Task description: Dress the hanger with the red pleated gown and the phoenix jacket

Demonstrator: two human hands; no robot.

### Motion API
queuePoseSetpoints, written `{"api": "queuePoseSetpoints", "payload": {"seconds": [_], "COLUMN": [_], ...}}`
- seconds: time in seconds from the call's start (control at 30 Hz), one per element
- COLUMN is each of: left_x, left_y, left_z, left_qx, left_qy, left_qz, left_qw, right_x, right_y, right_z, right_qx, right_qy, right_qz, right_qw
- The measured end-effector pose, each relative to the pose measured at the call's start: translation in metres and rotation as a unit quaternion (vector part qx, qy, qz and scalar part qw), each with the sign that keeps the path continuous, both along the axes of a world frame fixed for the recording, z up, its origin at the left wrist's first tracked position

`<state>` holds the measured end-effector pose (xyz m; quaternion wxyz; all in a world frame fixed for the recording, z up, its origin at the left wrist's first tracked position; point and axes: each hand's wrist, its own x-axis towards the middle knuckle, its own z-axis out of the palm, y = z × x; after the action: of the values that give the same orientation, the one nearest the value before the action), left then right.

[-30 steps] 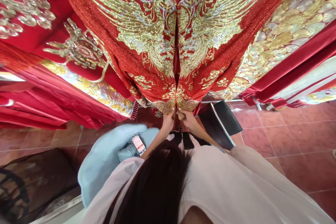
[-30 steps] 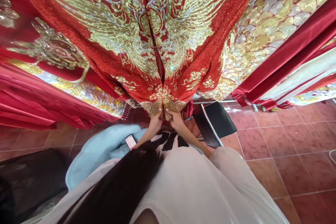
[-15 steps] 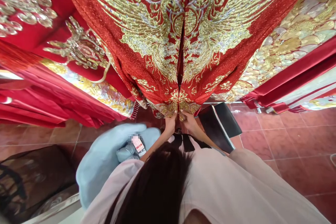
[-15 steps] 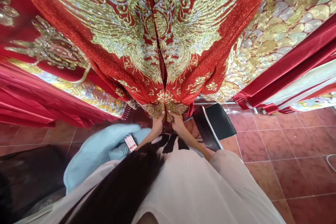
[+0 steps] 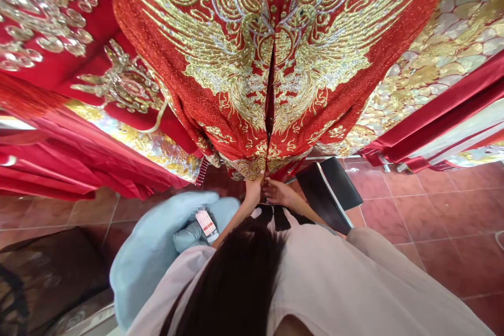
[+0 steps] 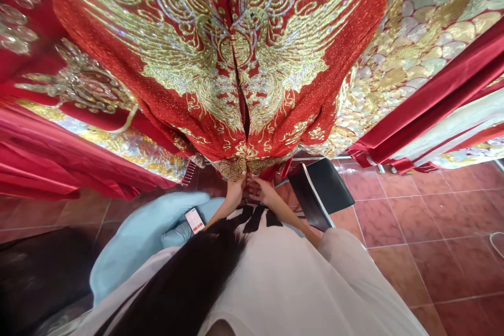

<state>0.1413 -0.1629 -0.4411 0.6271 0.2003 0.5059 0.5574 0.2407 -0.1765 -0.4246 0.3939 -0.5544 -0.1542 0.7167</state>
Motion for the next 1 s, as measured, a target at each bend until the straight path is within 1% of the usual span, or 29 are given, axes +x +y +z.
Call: {"api": "queuePoseSetpoints", "payload": {"seconds": [0.07, 0.1, 0.2, 0.3, 0.43, 0.5, 0.6, 0.73, 0.8, 0.87, 0.93, 1.0], "left_x": [-0.001, -0.002, -0.004, -0.004, -0.004, -0.005, -0.007, -0.006, -0.004, -0.001, 0.002, 0.003], "left_y": [0.0, 0.0, 0.001, 0.003, 0.006, 0.008, 0.01, 0.014, 0.016, 0.018, 0.02, 0.023], "left_z": [0.001, 0.002, 0.001, -0.001, -0.006, -0.008, -0.011, -0.018, -0.024, -0.029, -0.033, -0.036], "left_qx": [0.003, 0.006, 0.02, 0.033, 0.053, 0.064, 0.079, 0.092, 0.096, 0.097, 0.099, 0.104], "left_qy": [0.011, 0.019, 0.05, 0.084, 0.131, 0.15, 0.175, 0.2, 0.206, 0.21, 0.211, 0.21], "left_qz": [0.002, 0.004, 0.014, 0.019, 0.017, 0.009, -0.008, -0.015, -0.015, -0.02, -0.025, -0.027], "left_qw": [1.0, 1.0, 0.998, 0.996, 0.99, 0.986, 0.981, 0.975, 0.974, 0.973, 0.972, 0.972], "right_x": [0.001, 0.0, -0.006, -0.012, -0.02, -0.022, -0.024, -0.026, -0.027, -0.026, -0.022, -0.017], "right_y": [-0.007, -0.008, -0.002, 0.01, 0.018, 0.019, 0.022, 0.029, 0.033, 0.038, 0.045, 0.056], "right_z": [0.004, 0.007, 0.018, 0.027, 0.032, 0.033, 0.035, 0.046, 0.056, 0.071, 0.091, 0.116], "right_qx": [-0.021, -0.018, 0.032, 0.083, 0.106, 0.097, 0.068, 0.038, 0.031, 0.035, 0.051, 0.07], "right_qy": [-0.013, -0.027, -0.092, -0.151, -0.194, -0.19, -0.153, -0.119, -0.109, -0.096, -0.076, -0.049], "right_qz": [0.048, 0.055, 0.02, -0.015, -0.054, -0.061, -0.041, -0.033, -0.037, -0.039, -0.039, -0.03], "right_qw": [0.999, 0.998, 0.995, 0.985, 0.974, 0.975, 0.985, 0.992, 0.993, 0.994, 0.995, 0.996]}}
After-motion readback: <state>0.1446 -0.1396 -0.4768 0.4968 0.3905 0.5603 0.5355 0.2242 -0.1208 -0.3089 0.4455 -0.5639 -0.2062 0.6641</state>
